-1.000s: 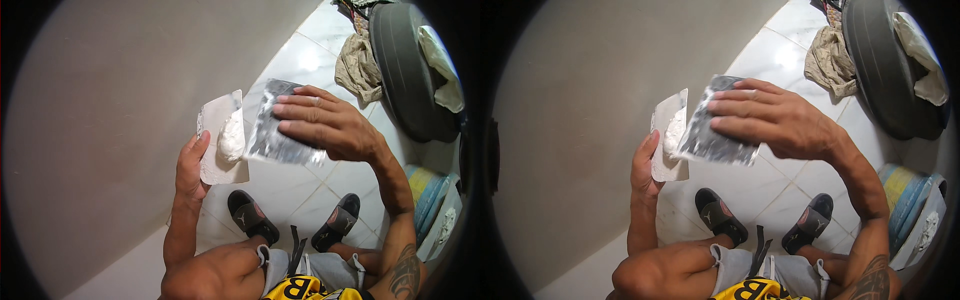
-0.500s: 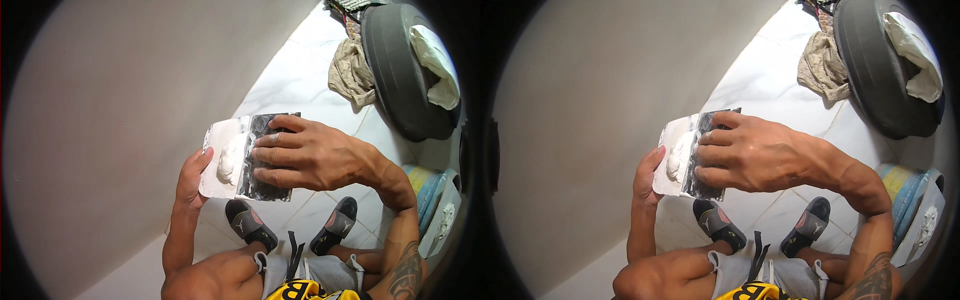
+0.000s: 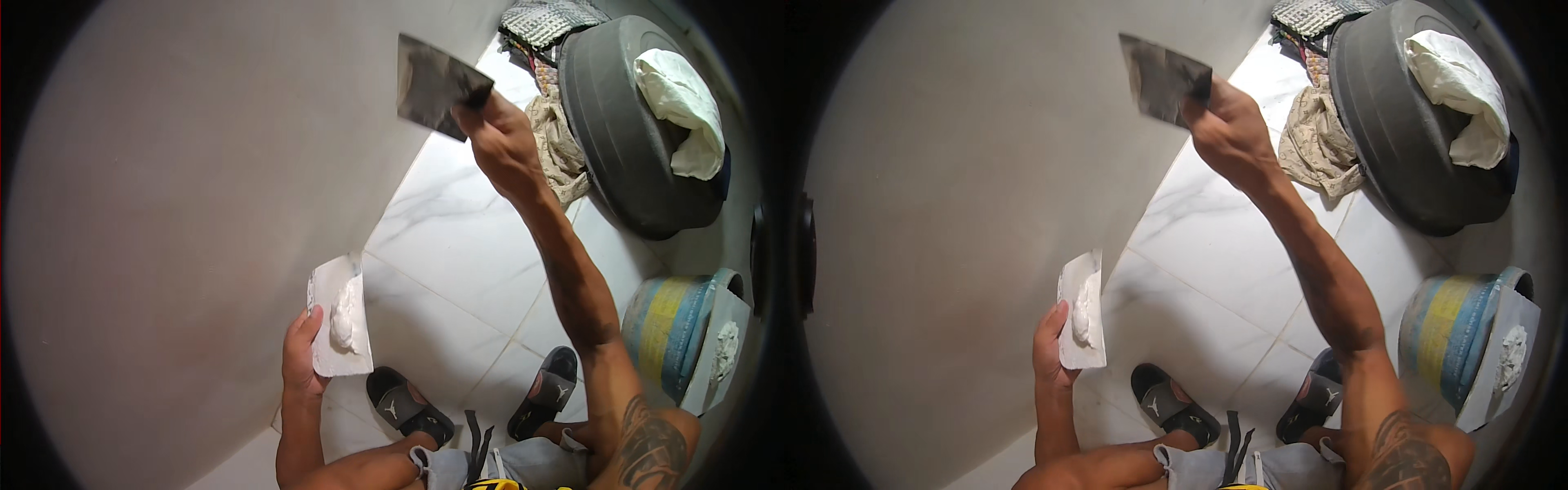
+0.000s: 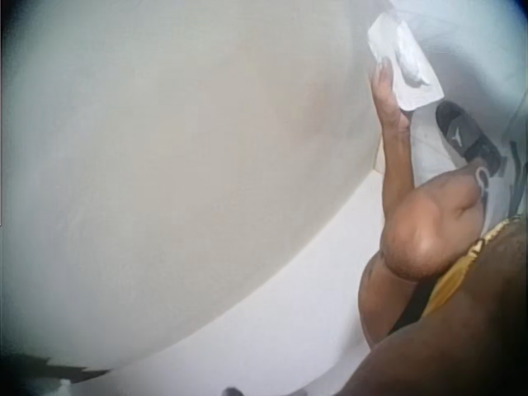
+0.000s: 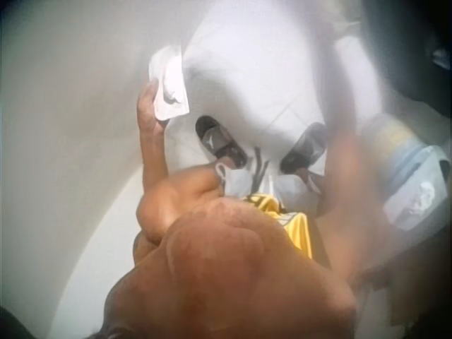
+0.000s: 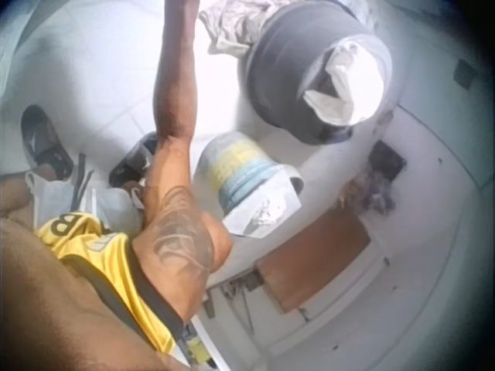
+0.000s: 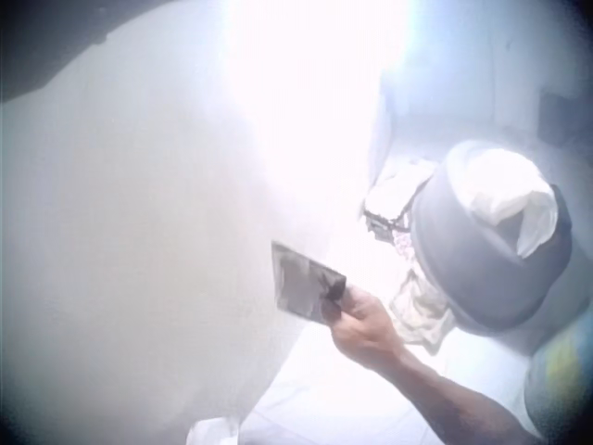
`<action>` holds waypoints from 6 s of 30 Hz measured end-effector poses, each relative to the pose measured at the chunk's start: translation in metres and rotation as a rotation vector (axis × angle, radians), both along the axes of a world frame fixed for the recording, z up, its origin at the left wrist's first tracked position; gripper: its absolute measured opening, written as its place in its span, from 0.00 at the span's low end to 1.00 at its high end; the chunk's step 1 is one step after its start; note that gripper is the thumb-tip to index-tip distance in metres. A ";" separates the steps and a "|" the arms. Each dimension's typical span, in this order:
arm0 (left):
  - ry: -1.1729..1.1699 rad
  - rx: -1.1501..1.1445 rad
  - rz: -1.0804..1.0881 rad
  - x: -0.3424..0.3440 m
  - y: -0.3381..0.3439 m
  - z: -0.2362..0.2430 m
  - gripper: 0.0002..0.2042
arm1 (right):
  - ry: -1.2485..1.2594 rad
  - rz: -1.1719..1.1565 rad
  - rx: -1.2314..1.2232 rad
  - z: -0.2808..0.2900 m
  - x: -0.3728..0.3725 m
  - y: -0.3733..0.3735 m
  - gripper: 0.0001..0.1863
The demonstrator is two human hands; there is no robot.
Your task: The person applies plaster onto a wall corner using putty knives, smoothing the compound across the surface and transferring plaster between the blades.
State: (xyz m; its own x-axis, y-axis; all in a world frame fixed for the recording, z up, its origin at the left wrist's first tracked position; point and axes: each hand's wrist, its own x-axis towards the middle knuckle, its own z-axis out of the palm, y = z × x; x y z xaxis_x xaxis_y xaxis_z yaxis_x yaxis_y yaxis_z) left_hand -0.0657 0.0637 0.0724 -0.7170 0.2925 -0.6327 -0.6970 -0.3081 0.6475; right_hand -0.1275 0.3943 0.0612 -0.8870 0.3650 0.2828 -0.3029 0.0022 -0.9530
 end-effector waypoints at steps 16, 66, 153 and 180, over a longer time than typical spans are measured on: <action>-0.056 -0.013 -0.002 0.018 -0.029 -0.008 0.20 | 0.174 -0.532 0.657 -0.018 -0.093 -0.037 0.27; 0.212 -0.145 0.137 0.020 -0.041 0.018 0.25 | 0.310 -0.548 0.651 -0.011 -0.065 -0.091 0.31; 0.258 -0.189 0.297 0.018 -0.076 0.001 0.20 | 0.157 -0.427 0.462 -0.100 -0.001 -0.212 0.37; -0.074 0.435 0.010 0.006 0.018 -0.039 0.19 | 0.444 0.552 0.777 0.011 0.096 -0.087 0.24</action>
State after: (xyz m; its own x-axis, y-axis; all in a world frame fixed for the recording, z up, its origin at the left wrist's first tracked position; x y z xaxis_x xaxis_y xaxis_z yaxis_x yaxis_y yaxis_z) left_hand -0.0593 0.0820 0.0337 -0.6789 0.5361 -0.5017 -0.7319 -0.5482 0.4046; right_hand -0.0317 0.3074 0.0724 -0.6344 -0.4792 0.6066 -0.7699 0.3206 -0.5519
